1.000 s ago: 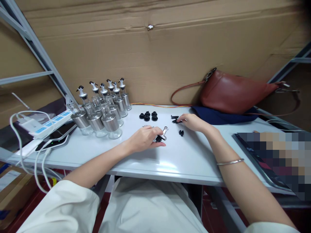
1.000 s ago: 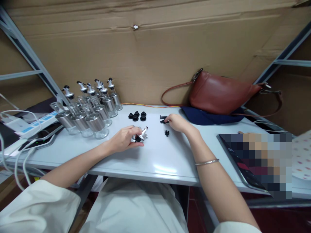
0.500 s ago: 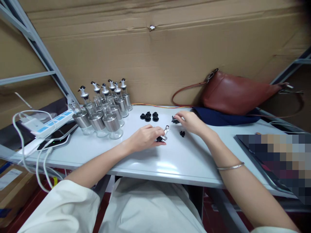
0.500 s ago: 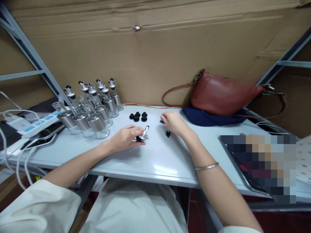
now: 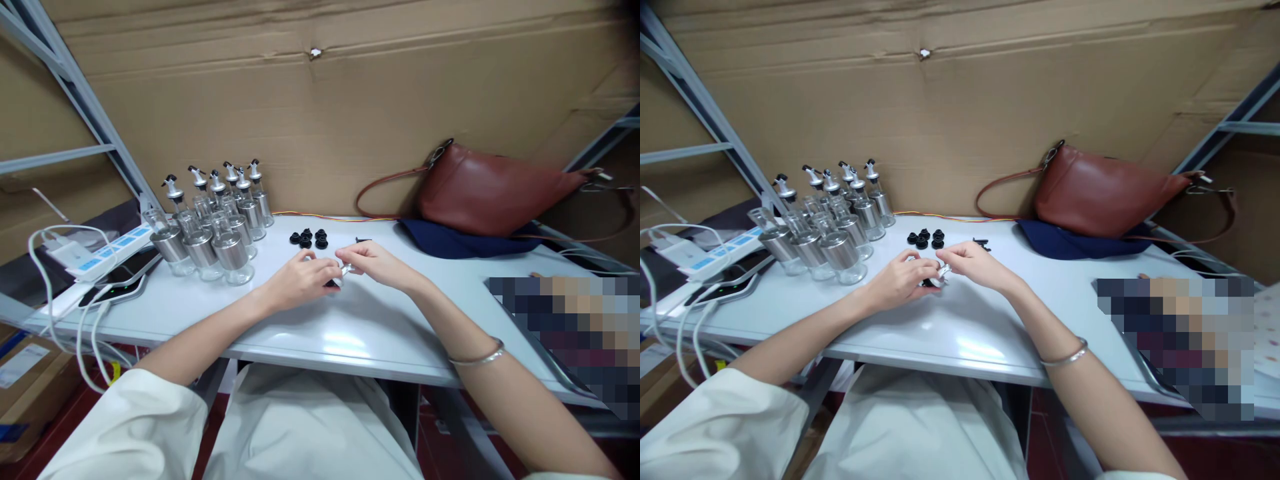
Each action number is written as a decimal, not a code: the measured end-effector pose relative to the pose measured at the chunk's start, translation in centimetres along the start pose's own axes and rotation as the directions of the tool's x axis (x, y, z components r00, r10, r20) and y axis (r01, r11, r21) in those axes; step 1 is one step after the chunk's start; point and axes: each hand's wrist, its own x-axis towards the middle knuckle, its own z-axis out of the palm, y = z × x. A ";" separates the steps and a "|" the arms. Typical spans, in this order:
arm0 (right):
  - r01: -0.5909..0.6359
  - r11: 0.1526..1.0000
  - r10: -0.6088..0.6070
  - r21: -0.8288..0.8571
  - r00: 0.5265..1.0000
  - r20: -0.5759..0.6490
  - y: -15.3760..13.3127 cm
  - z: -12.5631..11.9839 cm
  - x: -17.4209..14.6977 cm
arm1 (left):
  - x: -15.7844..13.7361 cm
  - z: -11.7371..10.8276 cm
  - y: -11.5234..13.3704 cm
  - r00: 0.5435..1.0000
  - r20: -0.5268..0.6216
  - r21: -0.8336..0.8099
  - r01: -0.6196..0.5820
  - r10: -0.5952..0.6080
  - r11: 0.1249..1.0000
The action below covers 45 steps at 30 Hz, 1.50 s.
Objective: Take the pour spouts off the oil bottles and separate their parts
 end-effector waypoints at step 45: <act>0.128 0.986 -0.092 0.105 0.953 -0.289 0.0 0.5 0.2 | -0.3 0.0 0.3 0.981 -0.195 0.018 -0.017 0.021 1.000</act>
